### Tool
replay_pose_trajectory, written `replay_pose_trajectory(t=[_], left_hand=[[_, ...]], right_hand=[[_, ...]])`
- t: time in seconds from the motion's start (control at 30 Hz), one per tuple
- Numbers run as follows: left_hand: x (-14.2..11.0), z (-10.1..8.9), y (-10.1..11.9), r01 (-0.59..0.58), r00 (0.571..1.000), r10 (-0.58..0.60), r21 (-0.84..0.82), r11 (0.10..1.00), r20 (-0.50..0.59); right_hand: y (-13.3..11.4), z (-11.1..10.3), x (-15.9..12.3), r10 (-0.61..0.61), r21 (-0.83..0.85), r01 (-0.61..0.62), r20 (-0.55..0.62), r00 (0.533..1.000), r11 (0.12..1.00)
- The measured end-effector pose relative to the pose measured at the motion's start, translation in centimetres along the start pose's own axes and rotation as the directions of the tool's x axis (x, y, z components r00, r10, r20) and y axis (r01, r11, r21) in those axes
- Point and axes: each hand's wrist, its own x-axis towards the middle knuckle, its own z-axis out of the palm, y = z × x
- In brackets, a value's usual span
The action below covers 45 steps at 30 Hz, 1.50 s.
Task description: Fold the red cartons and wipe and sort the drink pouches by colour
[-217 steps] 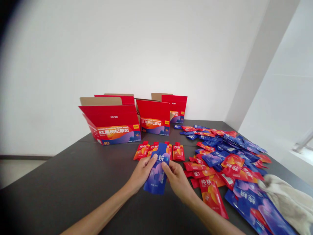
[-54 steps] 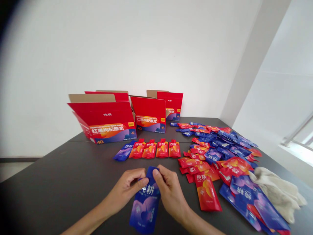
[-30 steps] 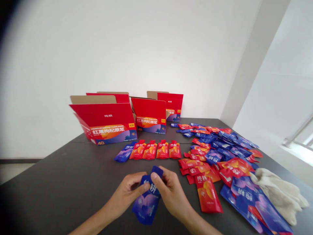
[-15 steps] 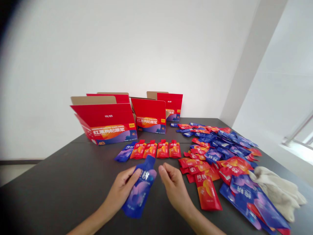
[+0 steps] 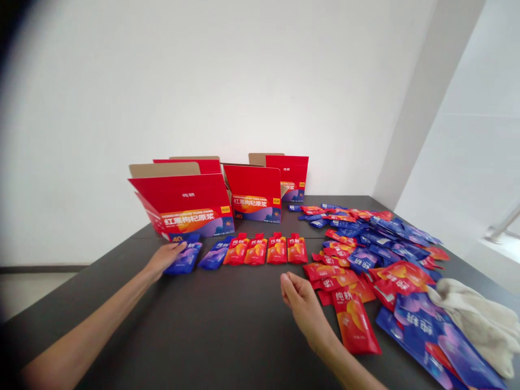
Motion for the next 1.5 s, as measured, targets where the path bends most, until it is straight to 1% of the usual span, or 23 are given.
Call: replay_pose_trajectory(t=[0.1, 0.23, 0.33, 0.4, 0.47, 0.53, 0.6, 0.7, 0.73, 0.8, 0.9, 1.03, 1.13, 1.27, 1.37, 1.5], left_hand=[[1.9, 0.7, -1.2, -0.032, 0.999, 0.027, 0.14, 0.99, 0.042], [4.0, 1.6, -2.5, -0.082, 0.995, 0.059, 0.3, 0.95, 0.082], [4.6, 2.1, -2.8, -0.121, 0.991, 0.094, 0.38, 0.917, 0.091], [4.3, 2.1, -2.7, -0.16, 0.987, 0.133, 0.409, 0.898, 0.094], [3.3, 2.0, -2.4, -0.219, 0.976, 0.2, 0.419, 0.881, 0.09], [1.4, 1.9, -1.8, -0.298, 0.953, 0.291, 0.409, 0.863, 0.081], [-1.4, 2.0, -1.0, -0.39, 0.918, 0.385, 0.377, 0.84, 0.092], [-6.3, 2.4, 0.6, -0.532, 0.847, 0.496, 0.288, 0.796, 0.192], [-7.9, 2.7, 1.2, -0.557, 0.83, 0.515, 0.264, 0.787, 0.215], [-10.7, 3.2, 2.4, -0.59, 0.798, 0.535, 0.176, 0.788, 0.276], [-13.2, 4.2, 3.9, -0.586, 0.775, 0.537, 0.059, 0.809, 0.335], [-14.5, 5.8, 4.9, -0.58, 0.753, 0.541, -0.01, 0.815, 0.376], [-15.2, 6.8, 5.2, -0.576, 0.741, 0.539, -0.034, 0.817, 0.401], [-16.1, 7.6, 5.5, -0.578, 0.729, 0.544, -0.052, 0.814, 0.416], [-16.2, 8.0, 5.5, -0.587, 0.72, 0.557, -0.065, 0.807, 0.413], [-16.2, 8.3, 5.4, -0.587, 0.719, 0.559, -0.07, 0.806, 0.412]], right_hand=[[0.5, -0.2, 0.3, 0.011, -0.028, -0.011, -0.006, 1.0, 1.0], [1.2, -0.1, 0.4, 0.015, -0.094, -0.014, 0.01, 1.0, 0.995], [1.5, 0.4, 0.4, 0.005, -0.178, 0.001, 0.033, 0.999, 0.984], [1.5, 0.1, 0.6, -0.01, -0.263, 0.019, 0.036, 0.999, 0.965], [1.1, -1.3, 1.3, -0.033, -0.388, 0.039, 0.022, 0.999, 0.921], [0.6, -4.1, 2.2, -0.059, -0.552, 0.042, -0.013, 0.998, 0.833], [0.4, -7.9, 3.0, -0.078, -0.712, 0.003, -0.072, 0.994, 0.702], [1.2, -13.2, 3.5, -0.06, -0.862, -0.109, -0.16, 0.985, 0.495], [1.8, -14.5, 3.5, -0.038, -0.889, -0.133, -0.167, 0.985, 0.437], [3.0, -16.2, 3.5, 0.018, -0.928, -0.144, -0.147, 0.989, 0.345], [4.3, -17.4, 4.0, 0.079, -0.963, -0.117, -0.101, 0.992, 0.244], [4.2, -18.3, 5.3, 0.12, -0.985, -0.053, -0.034, 0.992, 0.164], [3.8, -19.1, 6.0, 0.136, -0.99, -0.001, 0.019, 0.991, 0.143], [3.7, -19.6, 6.4, 0.141, -0.987, 0.076, 0.096, 0.985, 0.144], [4.0, -19.4, 6.7, 0.128, -0.984, 0.111, 0.129, 0.983, 0.138], [4.2, -18.8, 7.3, 0.104, -0.985, 0.129, 0.141, 0.985, 0.116]])
